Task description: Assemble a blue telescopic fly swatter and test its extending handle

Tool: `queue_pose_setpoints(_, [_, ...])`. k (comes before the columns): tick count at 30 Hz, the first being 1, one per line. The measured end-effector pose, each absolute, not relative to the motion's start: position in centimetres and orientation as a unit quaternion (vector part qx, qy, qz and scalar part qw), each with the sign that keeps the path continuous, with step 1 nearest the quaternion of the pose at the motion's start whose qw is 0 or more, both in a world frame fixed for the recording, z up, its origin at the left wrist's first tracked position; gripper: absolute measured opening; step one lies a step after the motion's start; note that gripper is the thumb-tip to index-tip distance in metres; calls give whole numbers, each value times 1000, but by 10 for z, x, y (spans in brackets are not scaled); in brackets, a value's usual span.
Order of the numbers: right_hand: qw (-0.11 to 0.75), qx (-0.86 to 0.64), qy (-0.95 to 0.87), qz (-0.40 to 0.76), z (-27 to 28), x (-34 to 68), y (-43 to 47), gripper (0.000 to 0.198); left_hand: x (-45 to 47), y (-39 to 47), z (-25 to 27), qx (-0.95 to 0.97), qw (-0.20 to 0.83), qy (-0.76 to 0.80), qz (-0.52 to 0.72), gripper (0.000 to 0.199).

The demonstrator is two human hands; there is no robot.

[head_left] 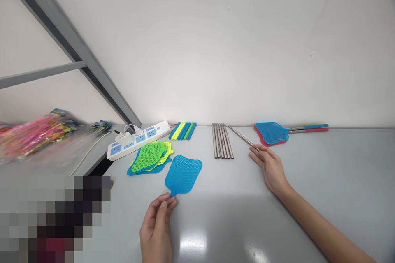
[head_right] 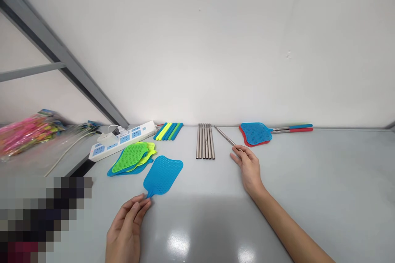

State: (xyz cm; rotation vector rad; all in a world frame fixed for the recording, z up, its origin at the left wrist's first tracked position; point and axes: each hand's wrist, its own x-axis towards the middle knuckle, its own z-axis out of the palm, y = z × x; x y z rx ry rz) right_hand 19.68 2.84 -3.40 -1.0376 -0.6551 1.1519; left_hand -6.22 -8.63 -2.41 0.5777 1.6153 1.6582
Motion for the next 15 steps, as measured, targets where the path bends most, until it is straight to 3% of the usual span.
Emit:
queue_pose_setpoints(5, [639, -476, -303, 523, -34, 197, 28, 22, -59, -91, -25, 347, 256, 724, 539, 37])
queue_pose_setpoints(11, [601, -514, -342, 508, -33, 200, 28, 18, -60, -84, -20, 459, 159, 784, 387, 51])
queue_pose_setpoints(15, [586, -518, -358, 510, -34, 203, 27, 16, -63, -78, -18, 509, 133, 772, 356, 52])
